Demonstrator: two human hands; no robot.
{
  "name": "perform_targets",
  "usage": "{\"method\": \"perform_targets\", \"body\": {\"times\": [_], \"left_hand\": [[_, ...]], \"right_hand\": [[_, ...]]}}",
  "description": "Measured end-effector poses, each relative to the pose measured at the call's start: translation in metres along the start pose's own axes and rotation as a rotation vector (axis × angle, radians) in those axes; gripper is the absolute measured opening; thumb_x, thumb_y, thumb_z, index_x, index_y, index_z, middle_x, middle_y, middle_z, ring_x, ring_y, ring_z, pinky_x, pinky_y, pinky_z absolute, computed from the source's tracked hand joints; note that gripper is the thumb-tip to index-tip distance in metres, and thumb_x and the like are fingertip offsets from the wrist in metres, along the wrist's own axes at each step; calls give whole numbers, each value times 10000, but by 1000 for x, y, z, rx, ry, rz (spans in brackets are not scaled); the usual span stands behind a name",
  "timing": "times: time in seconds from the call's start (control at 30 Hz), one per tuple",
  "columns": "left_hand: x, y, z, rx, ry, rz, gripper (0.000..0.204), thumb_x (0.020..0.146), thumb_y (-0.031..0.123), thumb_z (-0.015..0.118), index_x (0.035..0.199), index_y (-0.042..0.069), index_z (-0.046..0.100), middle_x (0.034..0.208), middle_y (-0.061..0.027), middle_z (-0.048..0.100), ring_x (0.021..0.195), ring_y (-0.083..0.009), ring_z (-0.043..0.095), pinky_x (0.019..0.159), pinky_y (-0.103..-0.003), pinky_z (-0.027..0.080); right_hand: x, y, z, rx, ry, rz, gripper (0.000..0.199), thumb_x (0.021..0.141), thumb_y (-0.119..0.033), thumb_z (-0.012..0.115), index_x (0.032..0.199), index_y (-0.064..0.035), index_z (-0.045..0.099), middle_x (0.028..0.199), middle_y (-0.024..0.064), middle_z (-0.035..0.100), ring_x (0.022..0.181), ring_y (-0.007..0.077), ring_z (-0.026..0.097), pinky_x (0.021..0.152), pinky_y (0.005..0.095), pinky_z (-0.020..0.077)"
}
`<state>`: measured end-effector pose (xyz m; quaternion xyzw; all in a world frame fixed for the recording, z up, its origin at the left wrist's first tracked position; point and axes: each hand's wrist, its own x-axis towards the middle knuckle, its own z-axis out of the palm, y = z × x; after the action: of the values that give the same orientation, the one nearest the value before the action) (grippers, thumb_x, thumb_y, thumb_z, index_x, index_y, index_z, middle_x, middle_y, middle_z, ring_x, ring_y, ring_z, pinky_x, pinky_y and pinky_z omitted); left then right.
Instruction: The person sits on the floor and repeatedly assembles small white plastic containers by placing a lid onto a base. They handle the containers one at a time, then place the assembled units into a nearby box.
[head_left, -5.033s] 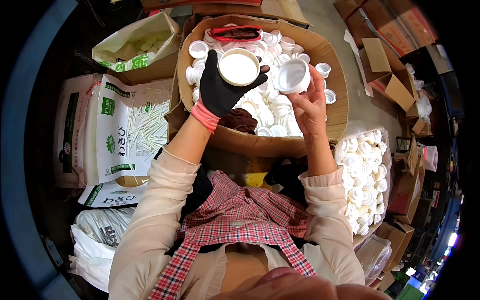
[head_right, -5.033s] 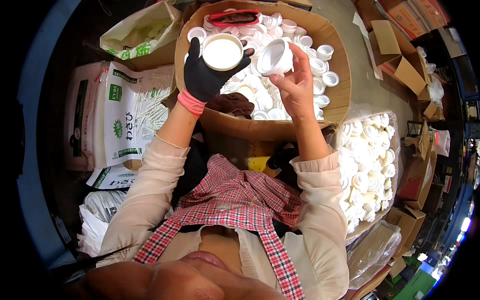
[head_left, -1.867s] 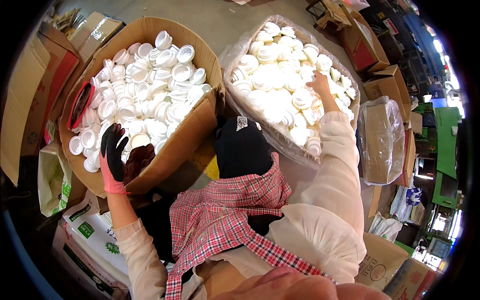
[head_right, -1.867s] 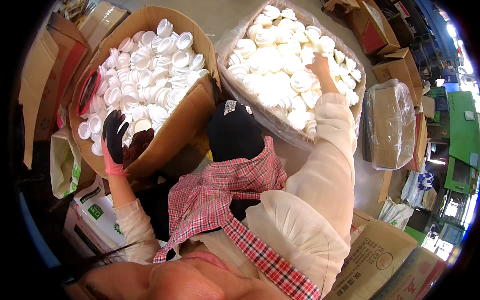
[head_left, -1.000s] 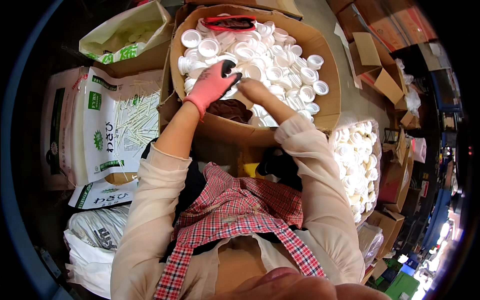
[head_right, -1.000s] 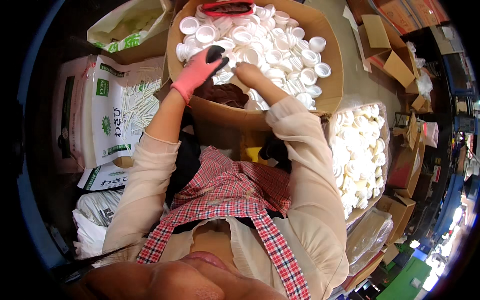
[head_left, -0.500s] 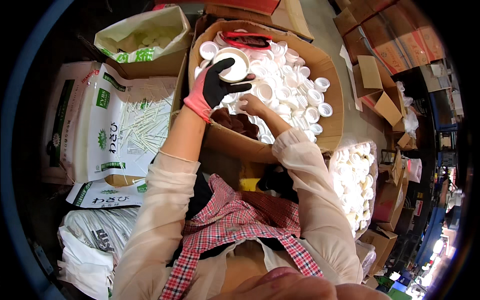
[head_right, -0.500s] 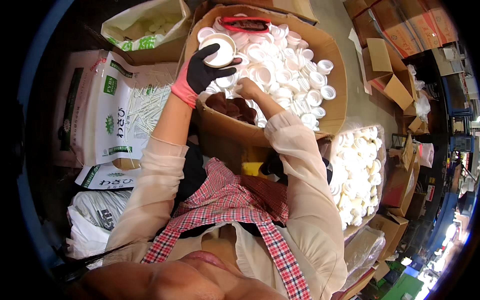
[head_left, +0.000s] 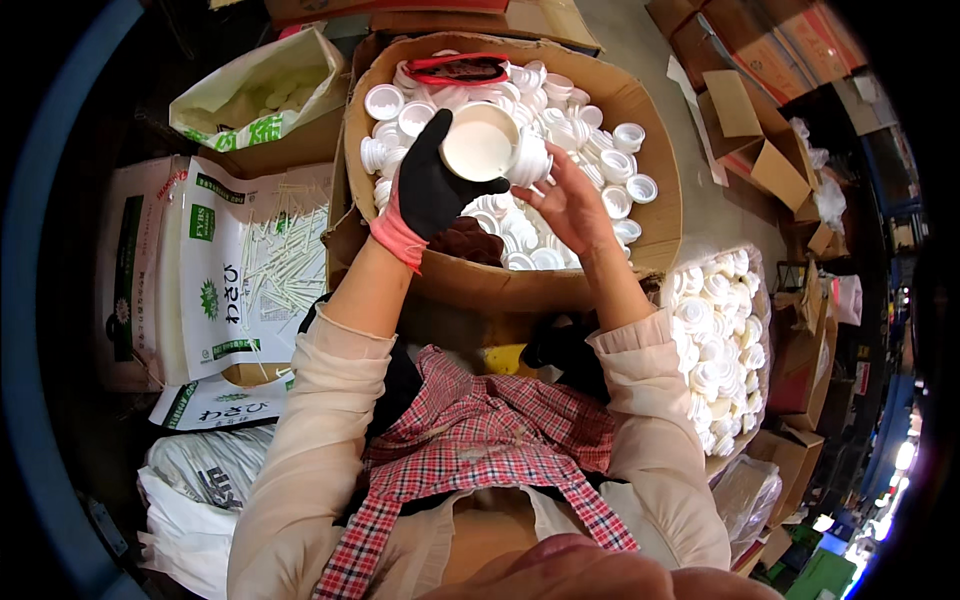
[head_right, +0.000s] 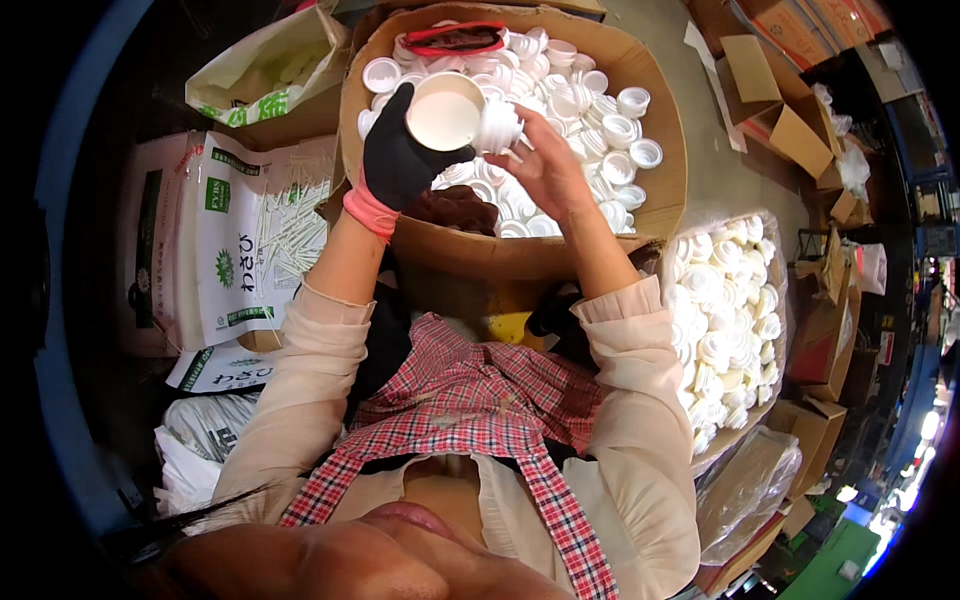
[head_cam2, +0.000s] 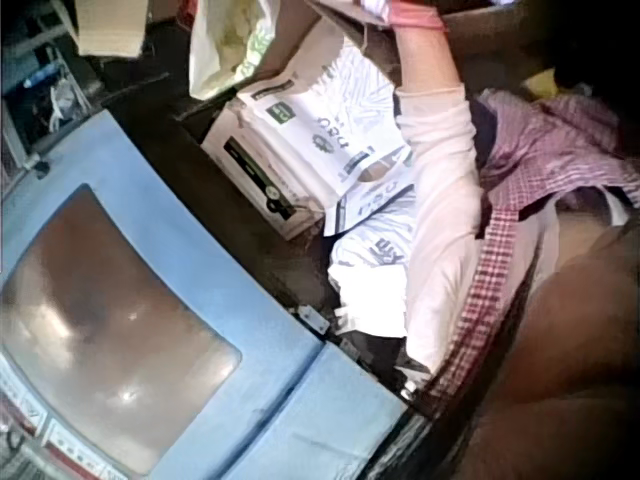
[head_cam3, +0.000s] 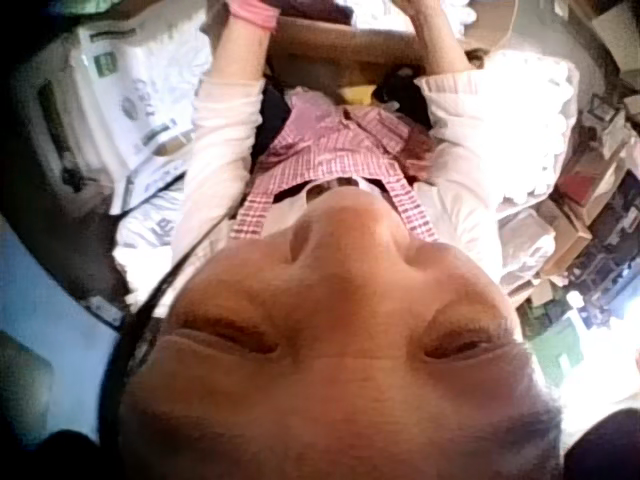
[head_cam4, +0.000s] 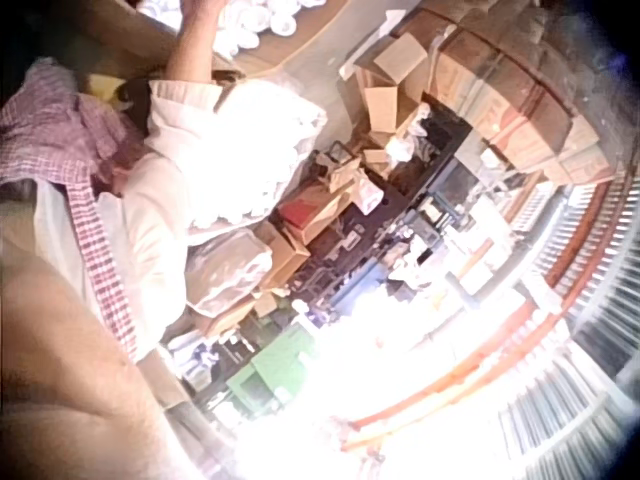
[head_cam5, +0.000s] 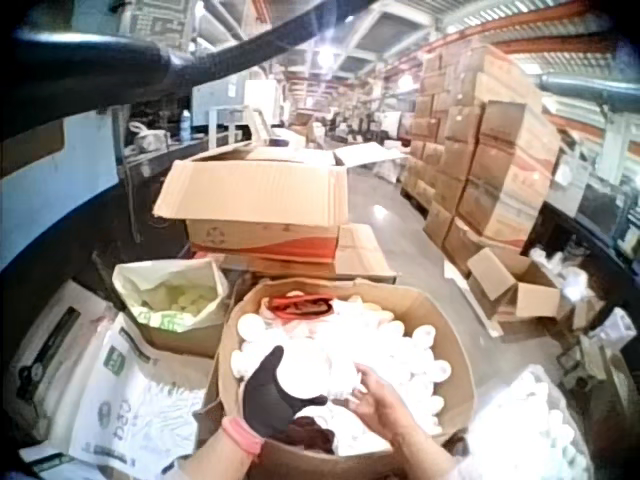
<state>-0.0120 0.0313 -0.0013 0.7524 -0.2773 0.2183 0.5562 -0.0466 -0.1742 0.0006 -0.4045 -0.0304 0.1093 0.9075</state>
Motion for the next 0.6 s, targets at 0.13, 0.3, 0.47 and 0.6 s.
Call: {"method": "perform_targets", "body": {"times": [0.13, 0.3, 0.47, 0.6], "left_hand": [[4, 21, 8, -413, -238, -138, 773, 714, 259, 752, 1319, -38, 374, 1192, -192, 557, 1067, -287, 558, 917, -390, 437], [14, 21, 7, -1804, -90, -736, 682, 806, 255, 587, 1359, -35, 313, 1371, -267, 382, 1283, -422, 367, 1081, -553, 279], [13, 9, 5, -1800, 65, -755, 684, 870, 422, 491, 1385, 15, 297, 1408, -241, 341, 1312, -445, 307, 1073, -611, 245], [16, 22, 6, -1870, -49, -708, 792, 923, 567, 357, 1443, -1, 170, 1478, -255, 206, 1344, -502, 195, 1104, -610, 127]], "right_hand": [[-3, 1, -2, -207, 41, -43, 568, 807, -49, 693, 1307, -64, 425, 1174, 57, 551, 1061, 175, 546, 861, 341, 480], [-9, -27, -5, -103, 93, -45, 475, 836, -69, 672, 1264, -91, 470, 1166, 55, 560, 1066, 202, 558, 870, 396, 501], [-16, -37, -15, 8, 10, -48, 625, 795, -164, 622, 1372, -105, 388, 1345, 81, 470, 1229, 258, 474, 1000, 481, 388], [-20, -46, -14, -6, -90, -88, 811, 626, -46, 550, 1409, -53, 338, 1417, 119, 396, 1318, 292, 384, 1076, 500, 315]]}}
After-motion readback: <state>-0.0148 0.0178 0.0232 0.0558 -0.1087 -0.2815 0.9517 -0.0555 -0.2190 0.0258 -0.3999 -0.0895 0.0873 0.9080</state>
